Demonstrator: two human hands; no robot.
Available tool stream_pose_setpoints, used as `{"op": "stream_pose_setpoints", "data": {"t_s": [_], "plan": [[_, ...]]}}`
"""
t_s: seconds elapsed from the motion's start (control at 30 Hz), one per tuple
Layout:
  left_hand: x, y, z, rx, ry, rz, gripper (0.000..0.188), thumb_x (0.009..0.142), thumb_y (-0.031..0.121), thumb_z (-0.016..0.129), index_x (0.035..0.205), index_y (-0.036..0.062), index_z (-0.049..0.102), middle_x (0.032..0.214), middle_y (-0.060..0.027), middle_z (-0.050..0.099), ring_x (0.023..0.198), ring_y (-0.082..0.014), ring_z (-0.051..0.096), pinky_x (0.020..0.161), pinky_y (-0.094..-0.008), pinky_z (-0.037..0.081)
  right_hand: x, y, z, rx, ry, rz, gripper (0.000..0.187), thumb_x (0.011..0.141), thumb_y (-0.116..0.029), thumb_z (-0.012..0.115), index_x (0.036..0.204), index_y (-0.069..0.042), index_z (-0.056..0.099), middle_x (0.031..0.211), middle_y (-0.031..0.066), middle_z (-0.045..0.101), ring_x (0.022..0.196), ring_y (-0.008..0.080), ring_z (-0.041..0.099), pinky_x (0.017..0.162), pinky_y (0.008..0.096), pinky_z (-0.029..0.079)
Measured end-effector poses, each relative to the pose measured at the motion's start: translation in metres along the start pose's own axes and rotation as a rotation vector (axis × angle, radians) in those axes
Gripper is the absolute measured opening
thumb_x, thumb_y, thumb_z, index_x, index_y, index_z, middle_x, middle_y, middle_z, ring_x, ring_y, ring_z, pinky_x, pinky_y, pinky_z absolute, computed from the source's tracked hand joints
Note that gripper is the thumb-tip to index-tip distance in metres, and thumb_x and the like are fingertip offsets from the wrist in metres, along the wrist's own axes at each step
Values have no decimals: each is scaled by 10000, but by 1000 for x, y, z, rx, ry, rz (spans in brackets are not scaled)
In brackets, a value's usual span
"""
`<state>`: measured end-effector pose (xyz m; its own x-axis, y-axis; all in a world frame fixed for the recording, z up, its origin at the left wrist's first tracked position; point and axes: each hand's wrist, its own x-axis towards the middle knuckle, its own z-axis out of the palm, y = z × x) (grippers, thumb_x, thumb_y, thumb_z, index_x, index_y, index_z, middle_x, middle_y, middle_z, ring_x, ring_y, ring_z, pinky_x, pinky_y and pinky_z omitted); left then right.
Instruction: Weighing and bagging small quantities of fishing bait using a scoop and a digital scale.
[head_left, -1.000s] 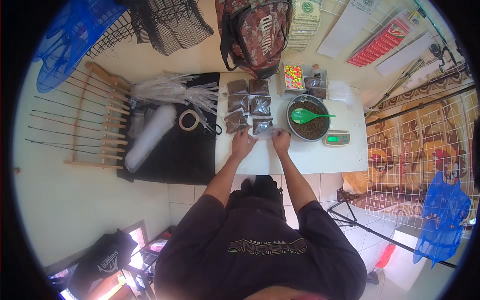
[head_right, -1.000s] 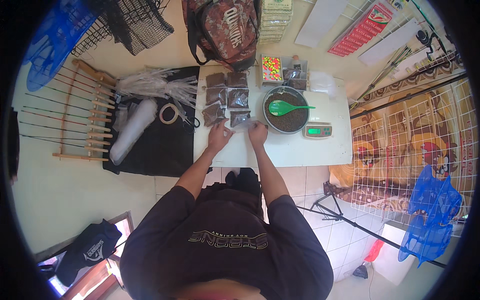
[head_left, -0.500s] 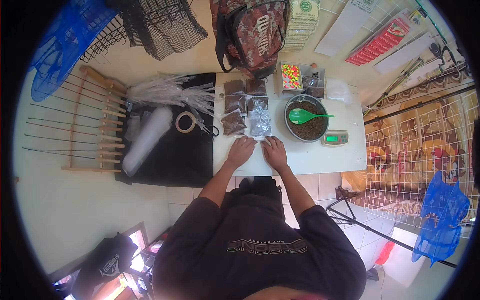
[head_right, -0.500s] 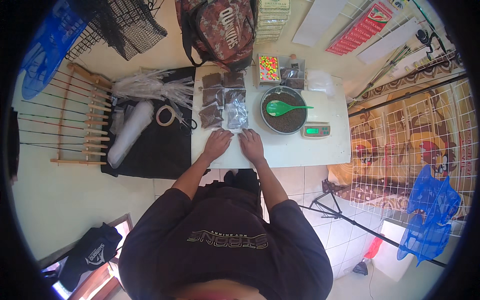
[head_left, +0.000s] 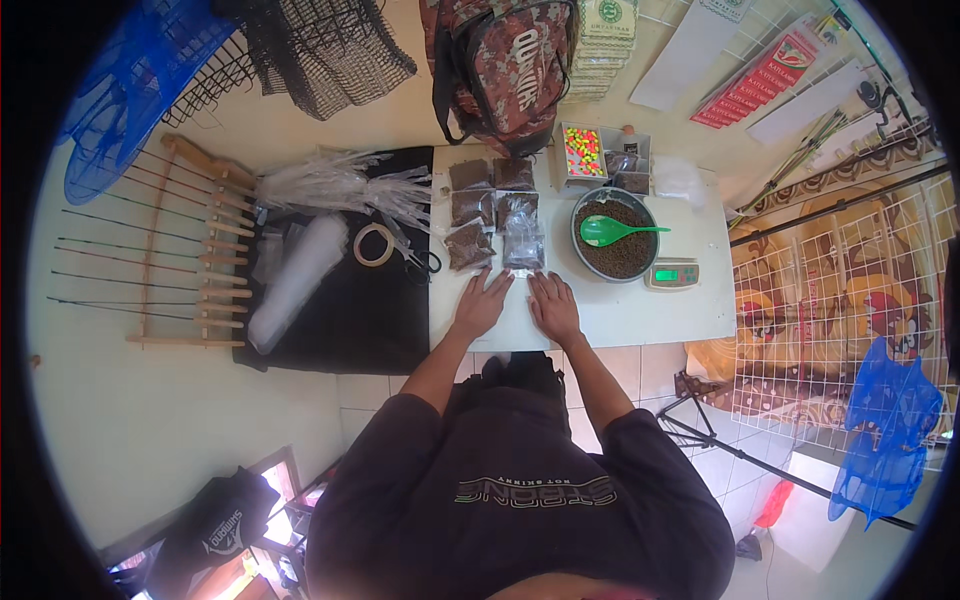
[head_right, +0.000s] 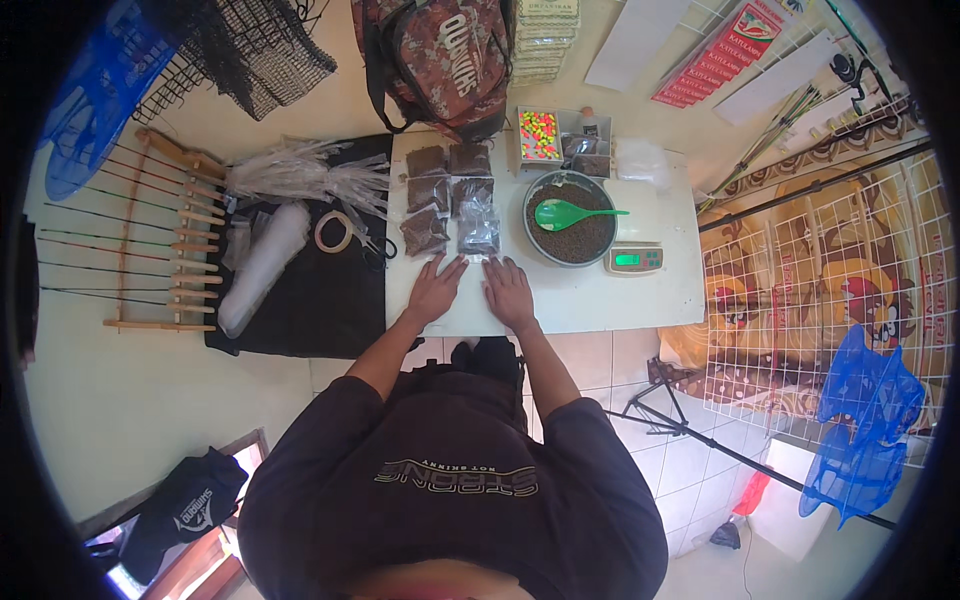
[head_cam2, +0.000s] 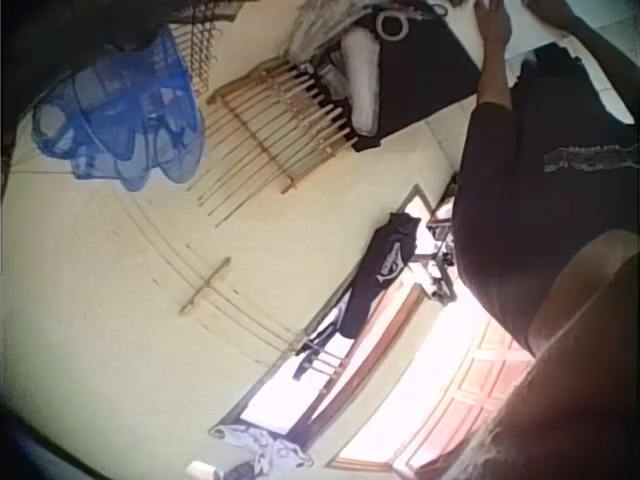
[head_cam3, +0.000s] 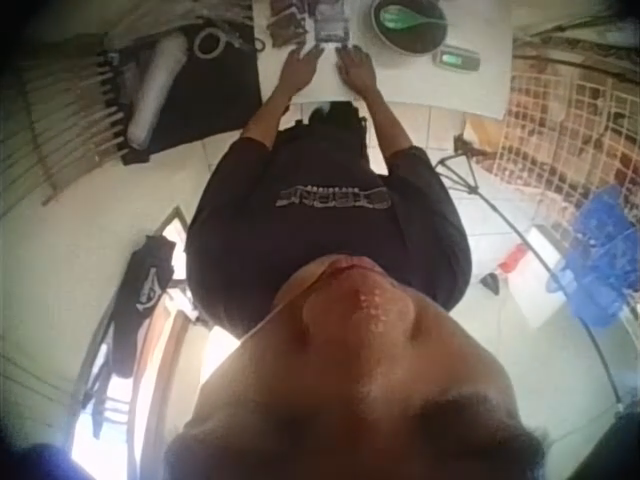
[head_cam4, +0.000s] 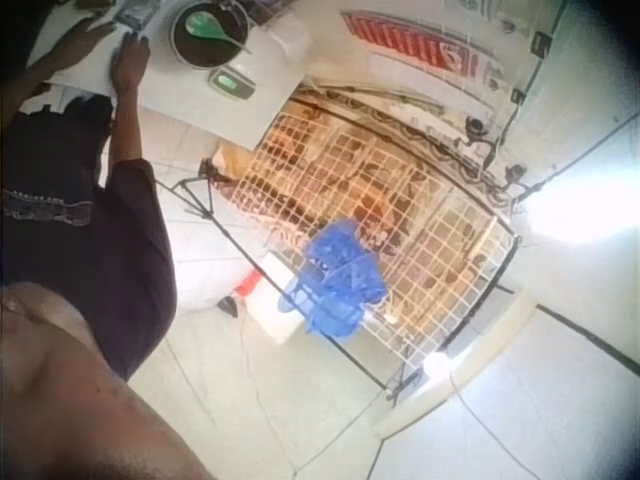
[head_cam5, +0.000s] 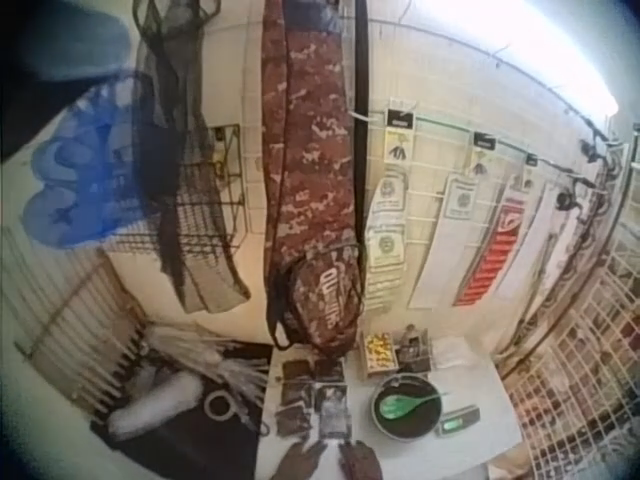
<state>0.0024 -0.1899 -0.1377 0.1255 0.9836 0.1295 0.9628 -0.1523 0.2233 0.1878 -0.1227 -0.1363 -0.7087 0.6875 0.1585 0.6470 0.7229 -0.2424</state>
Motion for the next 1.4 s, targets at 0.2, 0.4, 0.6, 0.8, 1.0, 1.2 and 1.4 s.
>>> {"op": "stream_pose_setpoints", "data": {"t_s": [0.2,0.4,0.6,0.8,1.0,1.2,1.4], "plan": [[0,1,5,11,-78,-88,601,781,89,479,1367,79,348,1420,-69,332,1260,-332,324,1025,-426,305,3,2,-3,-19,-70,39,507,914,-293,410,1386,-123,333,1438,60,318,1291,355,284,1049,451,256],[0,2,8,55,-23,-16,597,786,107,472,1369,76,347,1421,-67,338,1276,-339,316,1034,-428,295,1,6,-1,3,-140,0,528,926,-297,390,1407,-114,276,1459,64,277,1368,302,170,1112,444,155],[0,5,5,41,-2,-51,582,778,106,484,1349,66,380,1401,-65,372,1245,-327,362,1022,-422,310,5,10,-4,-11,-182,-4,521,926,-292,389,1404,-116,280,1463,63,266,1367,302,171,1119,432,145],[2,2,13,62,-12,-70,587,799,131,501,1363,76,348,1411,-55,354,1268,-318,313,1041,-423,290,5,9,-5,30,-169,-12,508,924,-275,389,1395,-109,299,1451,73,290,1364,284,190,1120,417,155],[-1,7,-3,-22,-82,-46,525,801,129,491,1318,66,422,1364,-74,420,1239,-313,370,1020,-411,316,-5,9,-9,141,-141,-33,512,847,-144,471,1344,-69,371,1393,115,365,1298,301,320,1071,433,254],[12,11,-3,4,33,-45,524,822,148,470,1330,43,397,1405,-91,370,1324,-253,289,1065,-405,262,9,2,-5,107,-69,-21,504,887,-215,427,1351,-36,347,1415,136,331,1330,294,270,1090,434,222],[1,13,2,35,-215,-49,500,904,210,393,1371,48,324,1444,-85,295,1352,-205,233,1105,-398,189,-6,2,0,81,-155,-37,526,896,-234,429,1371,-42,311,1436,131,298,1338,290,261,1097,428,207]]}}
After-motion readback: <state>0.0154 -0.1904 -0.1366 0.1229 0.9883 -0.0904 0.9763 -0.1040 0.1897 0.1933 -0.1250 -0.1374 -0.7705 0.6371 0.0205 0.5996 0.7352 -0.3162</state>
